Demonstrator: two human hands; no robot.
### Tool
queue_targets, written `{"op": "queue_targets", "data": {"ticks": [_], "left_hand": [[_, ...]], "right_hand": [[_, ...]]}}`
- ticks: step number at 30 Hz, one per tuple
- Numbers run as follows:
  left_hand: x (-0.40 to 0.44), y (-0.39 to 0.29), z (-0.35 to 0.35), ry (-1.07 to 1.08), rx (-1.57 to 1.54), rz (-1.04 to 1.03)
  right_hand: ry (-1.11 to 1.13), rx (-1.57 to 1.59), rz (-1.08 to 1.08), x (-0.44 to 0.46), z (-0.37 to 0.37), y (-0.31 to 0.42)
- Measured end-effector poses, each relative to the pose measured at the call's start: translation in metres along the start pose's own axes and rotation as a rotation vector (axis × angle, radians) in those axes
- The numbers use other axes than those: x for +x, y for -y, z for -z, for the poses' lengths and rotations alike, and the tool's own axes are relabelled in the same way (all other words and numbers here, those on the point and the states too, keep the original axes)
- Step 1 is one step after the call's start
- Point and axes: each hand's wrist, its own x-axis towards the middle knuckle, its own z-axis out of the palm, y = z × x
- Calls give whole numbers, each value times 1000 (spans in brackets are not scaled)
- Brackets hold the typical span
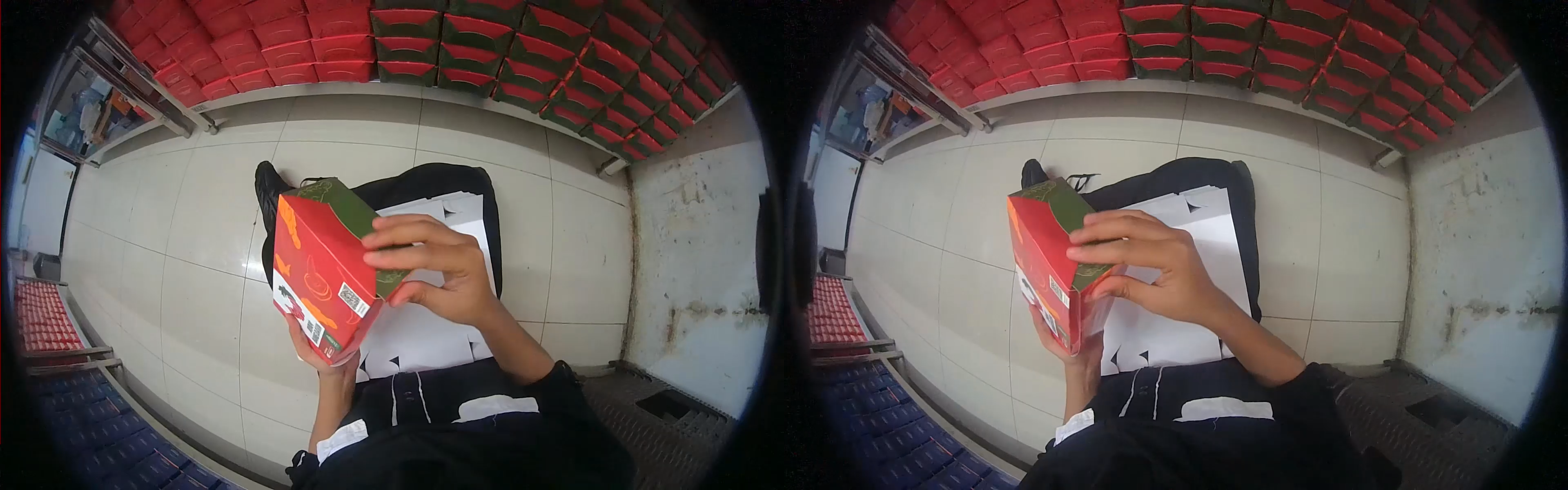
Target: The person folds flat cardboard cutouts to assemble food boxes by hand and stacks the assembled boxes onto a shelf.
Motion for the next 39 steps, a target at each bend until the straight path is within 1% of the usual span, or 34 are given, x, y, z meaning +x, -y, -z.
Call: {"op": "queue_targets", "data": {"ticks": [2,3,4,5,6,7,8,10,12,13,14,16,17,18,20,21,22,23,24,26,28,30,32,33,34,35,36,38,39], "left_hand": [[-2,0,-1,-22,12,64],[-3,0,-2,-21,12,63],[-5,-1,-3,-34,-13,123],[-7,-1,-5,-48,-40,181],[-9,-1,-7,-49,-38,181],[-10,-2,-9,-71,-25,211],[-10,-3,-11,-92,-13,241],[-8,-6,-11,-87,0,243],[-7,-11,-19,-127,-24,382],[-9,-14,-22,-77,-69,413],[-9,-16,-26,-84,-74,408],[-7,-20,-39,-29,-280,523],[-4,-20,-50,-77,-424,498],[-2,-19,-50,-77,-425,492],[2,-15,-50,-12,-557,442],[0,-17,-67,-110,-473,418],[0,-15,-71,-111,-478,417],[-1,-13,-73,-99,-400,344],[-1,-11,-77,-85,-319,272],[-8,-9,-88,-77,-286,240],[-12,-10,-96,-49,-156,110],[-11,-7,-90,-37,-146,100],[-8,0,-82,-99,-59,83],[-8,5,-77,-108,-45,22],[-8,8,-74,-91,-55,9],[-8,11,-73,-53,71,-109],[-9,14,-72,-15,192,-228],[-12,19,-66,19,278,-213],[-12,22,-72,-7,258,-181]], "right_hand": [[-10,-100,52,0,-3,5],[-89,-46,13,-2,-10,7],[-91,-45,12,-4,-14,6],[-159,-72,27,-6,-17,3],[-229,-99,43,-8,-19,0],[-231,-98,46,-9,-18,-3],[-187,-125,57,-10,-14,-6],[-139,-152,69,-5,-14,-5],[-203,-262,-20,3,-19,0],[-120,-309,-15,2,-13,-9],[-111,-305,-17,4,-12,-14],[-153,-748,-93,8,-12,-21],[-147,-744,-89,4,-14,-19],[-99,-649,-47,-4,-19,-14],[-3,-464,37,-19,-27,-6],[2,-464,38,-22,-32,-4],[-81,-479,99,-24,-38,-4],[-165,-493,161,-25,-40,-3],[-166,-497,163,-25,-39,-3],[-268,-527,226,-25,-38,-4],[-303,-520,223,-27,-41,-4],[-332,-518,235,-30,-40,-6],[-272,-434,153,-38,-37,-13],[-271,-437,172,-38,-38,-10],[-336,-505,138,-38,-38,-7],[-404,-574,104,-37,-37,-5],[-408,-583,129,-39,-33,-3],[120,-1012,218,-40,-17,2],[149,-1226,344,-31,-13,5]]}}
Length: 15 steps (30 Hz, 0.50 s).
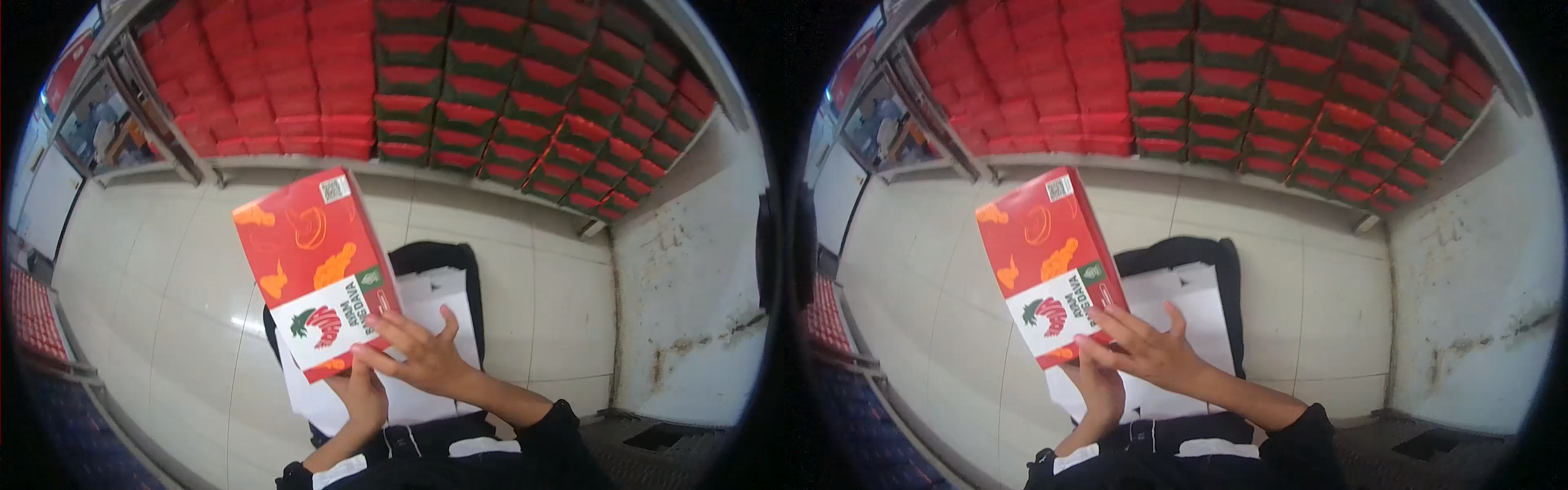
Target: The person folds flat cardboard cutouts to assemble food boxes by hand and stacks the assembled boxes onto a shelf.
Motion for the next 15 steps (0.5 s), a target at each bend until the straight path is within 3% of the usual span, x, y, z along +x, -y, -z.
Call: {"op": "queue_targets", "data": {"ticks": [5,7,9,11,13,14,15], "left_hand": [[11,-14,-48,30,71,14],[27,-12,-54,82,-22,32],[49,-7,-51,128,-355,124],[54,-15,-59,91,-330,67],[61,-3,-43,222,-306,64],[61,2,-38,211,-307,118],[60,6,-34,213,-300,122]], "right_hand": [[-235,-247,72,26,6,-44],[-185,-247,156,41,25,-59],[-109,-169,229,54,54,-77],[-275,429,-102,69,71,-95],[-446,765,-462,91,83,-109],[-448,763,-468,98,84,-118],[-331,966,-604,105,84,-125]]}}
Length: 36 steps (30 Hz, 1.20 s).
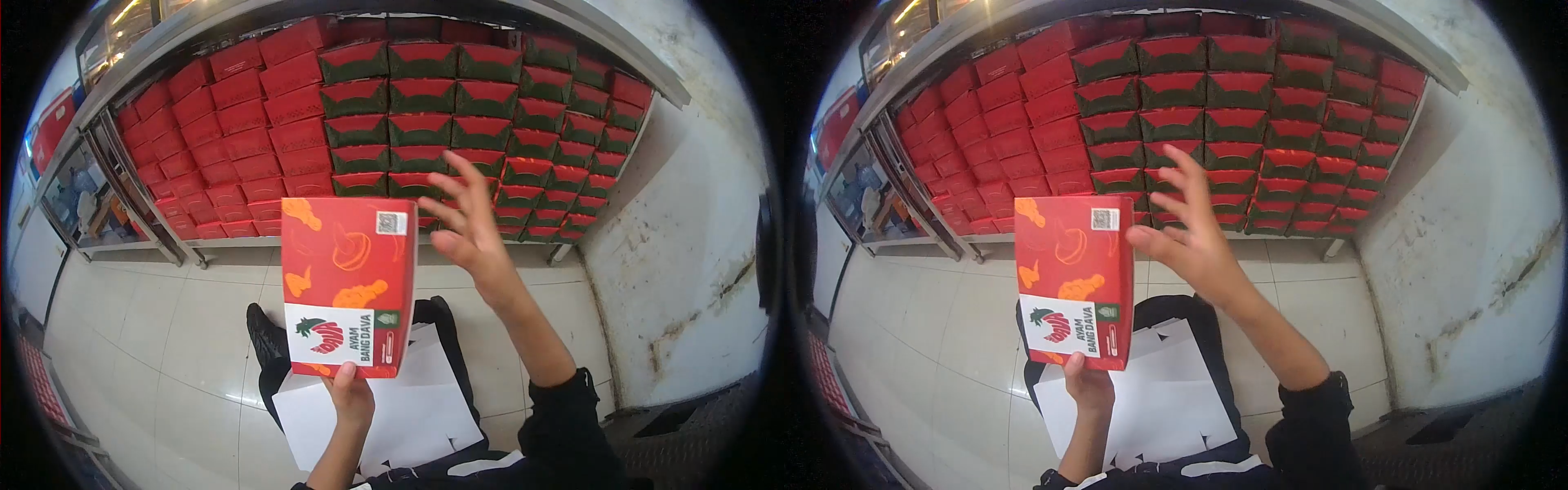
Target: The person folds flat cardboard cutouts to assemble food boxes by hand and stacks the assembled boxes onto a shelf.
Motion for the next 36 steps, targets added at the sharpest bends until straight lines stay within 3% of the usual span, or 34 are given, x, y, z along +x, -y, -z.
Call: {"op": "queue_targets", "data": {"ticks": [1,4,8,11,13,14,16,17,19,20,22,23,26,28,30,34,36], "left_hand": [[-1,3,5,40,30,-15],[-1,7,17,90,61,-33],[3,-1,22,94,17,25],[4,-5,27,216,-50,47],[6,-2,19,120,2,8],[6,-1,15,24,55,-35],[9,7,9,-8,85,-124],[7,7,1,-59,107,-186],[9,12,6,-41,140,-200],[9,10,0,-34,133,-201],[5,5,-18,118,64,-97],[9,12,-33,97,147,-151],[17,-1,-83,193,342,-335],[37,-11,-105,416,364,-481],[40,-33,-119,533,408,-243],[33,-48,-104,545,547,-248],[28,-49,-88,507,613,-285]], "right_hand": [[78,143,-204,5,0,-1],[252,278,-299,8,-12,-5],[295,318,-190,3,-21,-19],[295,345,-256,-1,-24,-14],[276,341,-271,-4,-29,-15],[4,-84,29,-9,-37,-17],[-188,-559,442,-28,-42,-27],[-104,-615,555,-42,-41,-32],[396,-847,457,-79,-46,-5],[392,-855,463,-84,-48,-6],[256,-1217,643,-87,-54,-8],[6,-1339,796,-73,-48,-11],[-176,-1369,893,-38,-31,-7],[-135,-1417,910,-3,-7,1],[-170,-1490,1006,44,20,4],[-293,-1703,1155,129,74,11],[-283,-1740,1113,161,92,12]]}}
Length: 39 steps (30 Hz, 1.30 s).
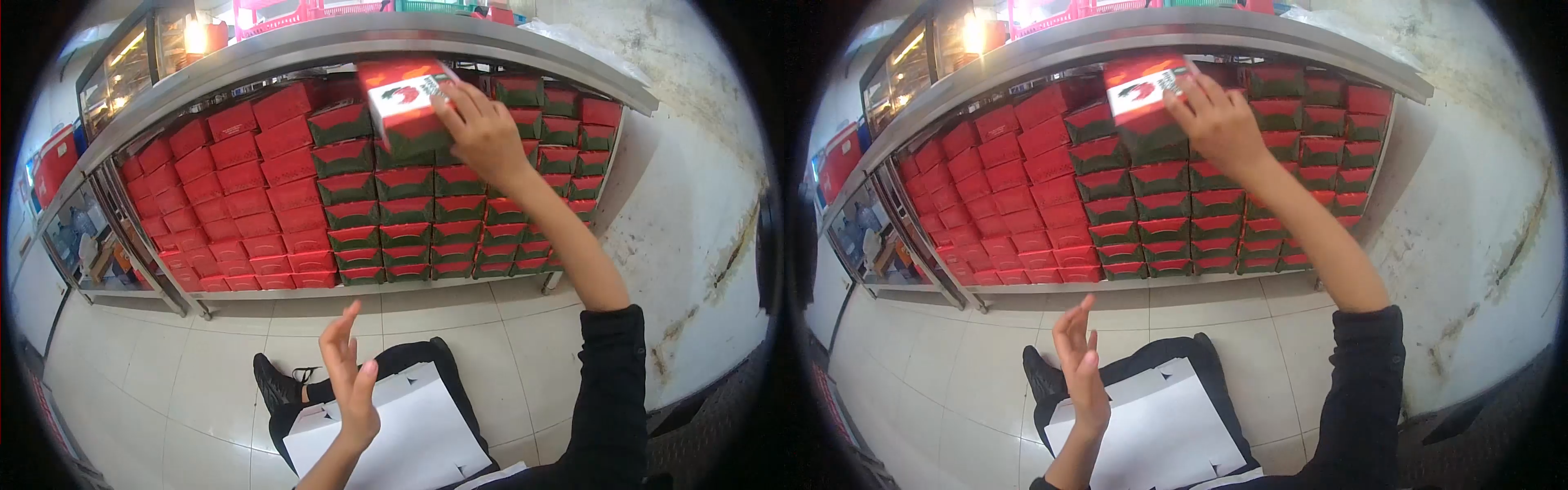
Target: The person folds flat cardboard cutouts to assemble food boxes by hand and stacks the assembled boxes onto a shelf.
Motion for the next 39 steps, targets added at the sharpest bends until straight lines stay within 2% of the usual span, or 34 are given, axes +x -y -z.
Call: {"op": "queue_targets", "data": {"ticks": [2,5,8,9,10,12,15,17,18,19,20,21,22,23,26,27,29,30,32,33,34,36,38,39], "left_hand": [[-11,6,10,-39,47,85],[-24,10,20,-53,99,156],[-36,15,30,-81,108,221],[-38,17,32,-98,104,239],[-41,16,34,-98,106,239],[-46,13,38,-153,149,270],[-58,14,51,-173,186,268],[-71,16,58,-218,210,250],[-77,18,61,-275,235,231],[-82,20,60,-348,236,211],[-87,22,61,-375,226,169],[-93,24,62,-409,224,179],[-95,26,63,-445,224,182],[-97,27,63,-444,232,186],[-107,29,69,-485,271,198],[-114,29,72,-505,286,217],[-127,32,78,-514,317,220],[-132,37,79,-529,328,240],[-145,40,77,-237,321,461],[-146,37,79,36,446,647],[-157,46,80,220,452,741],[-171,62,74,478,502,1007],[-179,82,59,398,260,909],[-180,91,42,54,92,888]], "right_hand": [[46,-15,-8,9,-18,-20],[522,38,-233,22,-36,-42],[544,-136,-233,9,-85,-65],[633,-134,-285,11,-91,-65],[633,-133,-287,11,-95,-67],[689,-71,-426,12,-99,-62],[687,-71,-528,14,-91,-41],[583,-7,-460,10,-67,6],[266,90,-354,-6,-46,48],[230,371,-291,-18,-16,92],[558,769,-208,-38,13,135],[742,935,-138,-72,40,190],[809,1010,-17,-104,75,235],[785,1139,-80,-142,94,279],[1284,1166,-80,-165,142,306],[1278,1187,-74,-173,151,310],[812,873,-48,-189,167,310],[823,897,-39,-196,175,311],[721,864,-19,-215,192,319],[706,845,-31,-227,197,326],[659,777,4,-226,200,321],[616,830,23,-219,201,307],[496,949,-137,-235,197,318],[481,1060,-267,-215,202,308]]}}
